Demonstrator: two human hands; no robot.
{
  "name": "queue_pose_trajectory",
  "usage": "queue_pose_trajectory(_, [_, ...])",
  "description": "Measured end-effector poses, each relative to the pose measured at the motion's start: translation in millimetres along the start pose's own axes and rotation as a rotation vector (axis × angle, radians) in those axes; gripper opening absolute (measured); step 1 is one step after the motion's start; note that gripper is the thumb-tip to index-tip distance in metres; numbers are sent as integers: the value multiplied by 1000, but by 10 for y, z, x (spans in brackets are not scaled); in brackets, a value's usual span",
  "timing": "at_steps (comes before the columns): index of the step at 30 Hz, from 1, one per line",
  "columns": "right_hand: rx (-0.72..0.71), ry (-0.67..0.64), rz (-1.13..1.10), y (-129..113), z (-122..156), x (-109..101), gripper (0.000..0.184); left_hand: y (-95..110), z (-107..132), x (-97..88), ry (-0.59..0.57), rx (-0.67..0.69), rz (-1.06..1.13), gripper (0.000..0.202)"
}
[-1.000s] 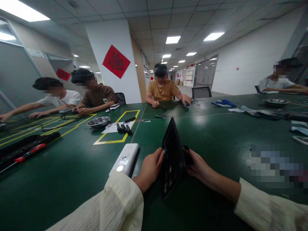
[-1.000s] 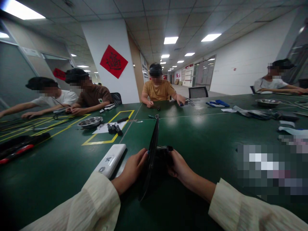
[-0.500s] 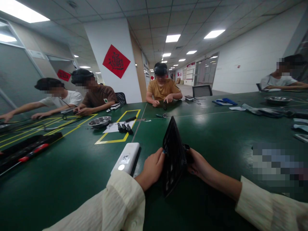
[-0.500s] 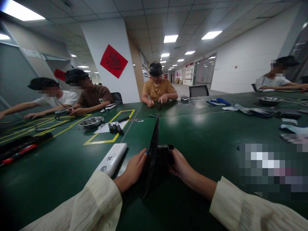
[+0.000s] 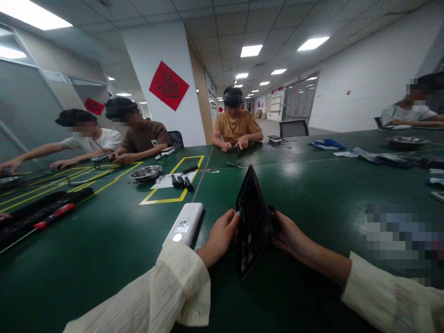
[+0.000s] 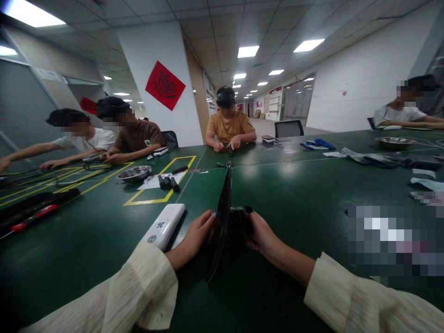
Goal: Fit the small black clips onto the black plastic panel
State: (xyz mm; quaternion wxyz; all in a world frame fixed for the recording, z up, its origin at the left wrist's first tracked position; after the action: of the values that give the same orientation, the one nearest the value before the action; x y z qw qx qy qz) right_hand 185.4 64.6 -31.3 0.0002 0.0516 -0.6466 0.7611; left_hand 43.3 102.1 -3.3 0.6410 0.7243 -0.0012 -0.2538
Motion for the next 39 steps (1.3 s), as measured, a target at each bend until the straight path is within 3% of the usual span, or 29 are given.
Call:
queue_pose_trajectory(7, [8,-6,2,13,4,-5,32,151,52,-28,46,109,-114,30])
queue_pose_trajectory(14, [3,-8,-9,28,1,-8,27,88,29,-22,22,117,-106,25])
queue_pose_trajectory(26, [-29,26,-126,-106,109,4,23,234,88,42,-26,145,-127,44])
queue_pose_trajectory(32, [2,25,-169,-75,108,-4,20,256,111,81,-57,189,-282,45])
queue_pose_trajectory(39, [29,58,-161,18,70,-42,19,228,171,128,-20,218,-619,37])
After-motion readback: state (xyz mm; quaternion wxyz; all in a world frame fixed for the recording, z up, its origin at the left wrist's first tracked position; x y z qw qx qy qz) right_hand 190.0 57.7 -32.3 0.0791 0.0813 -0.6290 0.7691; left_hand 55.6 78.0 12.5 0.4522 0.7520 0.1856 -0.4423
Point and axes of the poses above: each hand's wrist, its own z-axis away from the middle knuckle, its own x-axis out of the palm, y = z × x, the point moved 9 cm from there along -z, towards the middle knuckle, and after that the axes turned 11 degrees about z, right-handed, at the moved point
